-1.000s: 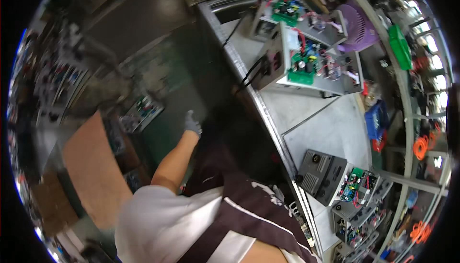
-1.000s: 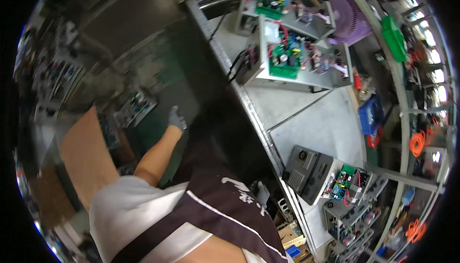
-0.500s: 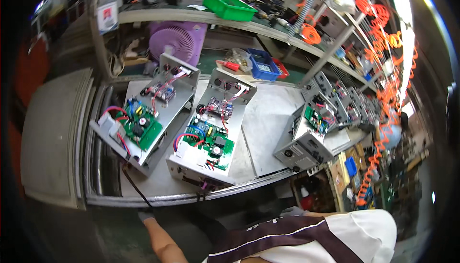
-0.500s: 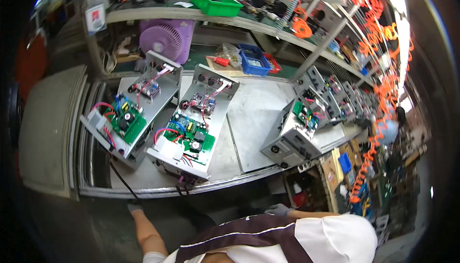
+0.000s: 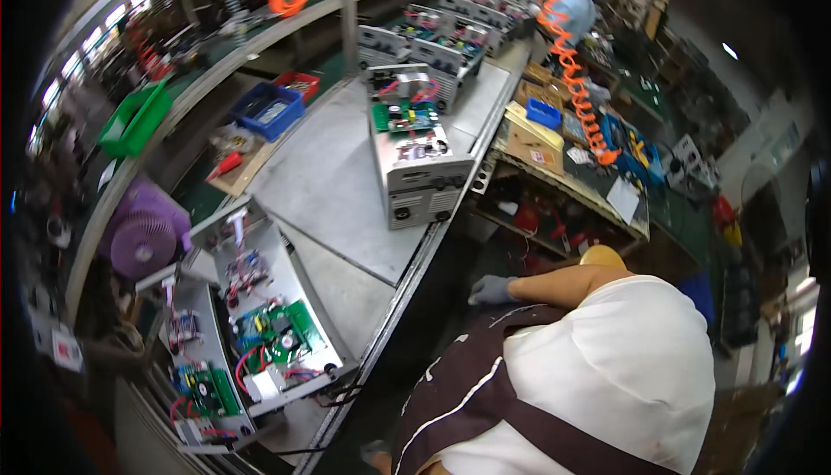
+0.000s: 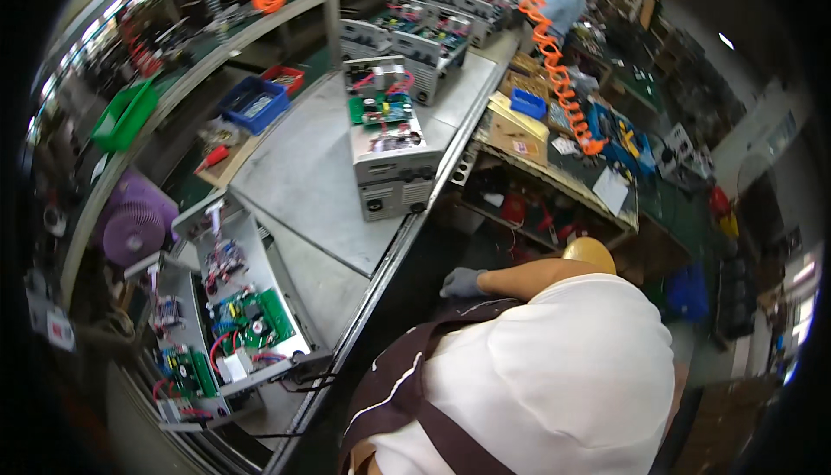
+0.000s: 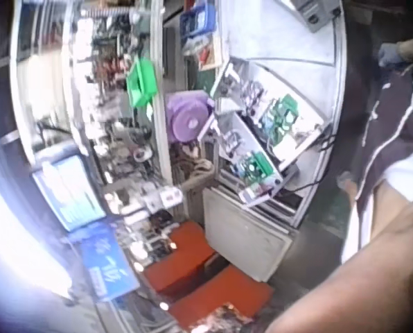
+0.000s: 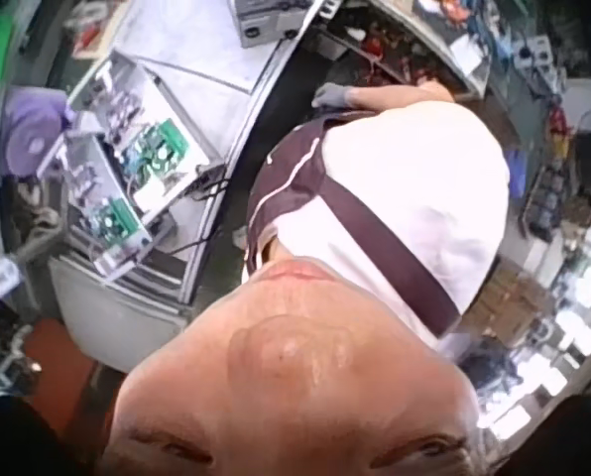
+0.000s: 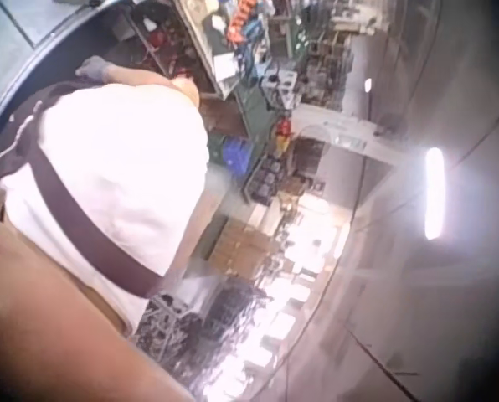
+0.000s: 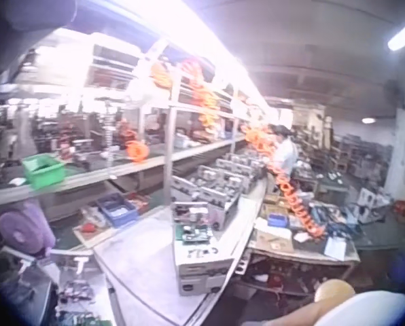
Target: The person uses a pneumatic screwdriver to tighten screws on the interior of an open metal electronics enclosure. They then pick up a small white paper card and place it inside the enclosure. Finally, they use a red air blower to clean dust from the circuit boards and components inside the unit.
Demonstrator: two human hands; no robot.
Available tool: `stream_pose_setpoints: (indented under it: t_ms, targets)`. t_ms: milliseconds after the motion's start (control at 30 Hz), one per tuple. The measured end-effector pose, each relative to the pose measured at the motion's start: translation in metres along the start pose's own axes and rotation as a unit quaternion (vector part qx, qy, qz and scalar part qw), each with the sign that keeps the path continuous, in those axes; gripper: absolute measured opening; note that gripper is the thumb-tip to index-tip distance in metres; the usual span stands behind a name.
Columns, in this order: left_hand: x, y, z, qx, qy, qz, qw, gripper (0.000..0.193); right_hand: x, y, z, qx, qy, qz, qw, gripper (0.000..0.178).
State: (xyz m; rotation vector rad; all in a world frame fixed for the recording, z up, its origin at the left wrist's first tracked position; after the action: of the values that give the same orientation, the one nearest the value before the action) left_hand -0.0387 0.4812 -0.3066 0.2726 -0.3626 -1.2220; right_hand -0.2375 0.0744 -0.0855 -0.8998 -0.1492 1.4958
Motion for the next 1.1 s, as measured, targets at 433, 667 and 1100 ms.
stream_pose_setpoints:
  t_ms: [433,667,1100]
  targets:
    - [0.13,-0.037,0.076,0.065,0.077,-0.118,0.988,0.031,-0.31,0.239,-0.025,0.142,0.571,-0.254,0.768,0.028]
    - [0.103,-0.028,0.145,0.147,0.192,0.093,0.966,0.037,-0.375,0.26,-0.054,-0.046,0.534,-0.334,0.775,0.014]
    - [0.132,0.113,0.304,0.539,0.344,0.029,0.768,0.053,-0.37,-0.118,-0.091,-0.376,0.25,-0.323,0.832,0.018]
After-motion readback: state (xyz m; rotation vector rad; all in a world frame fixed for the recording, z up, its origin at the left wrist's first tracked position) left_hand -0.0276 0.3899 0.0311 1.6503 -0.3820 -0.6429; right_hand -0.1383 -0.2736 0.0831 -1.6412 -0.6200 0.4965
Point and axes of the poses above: each hand's wrist, its own z-axis away from the middle knuckle, its own x-axis out of the palm, y = z × x, the point moved 4 cm from there along -z, towards the middle knuckle, and after that the axes turned 5 degrees about -z, right-handed, at the moved point
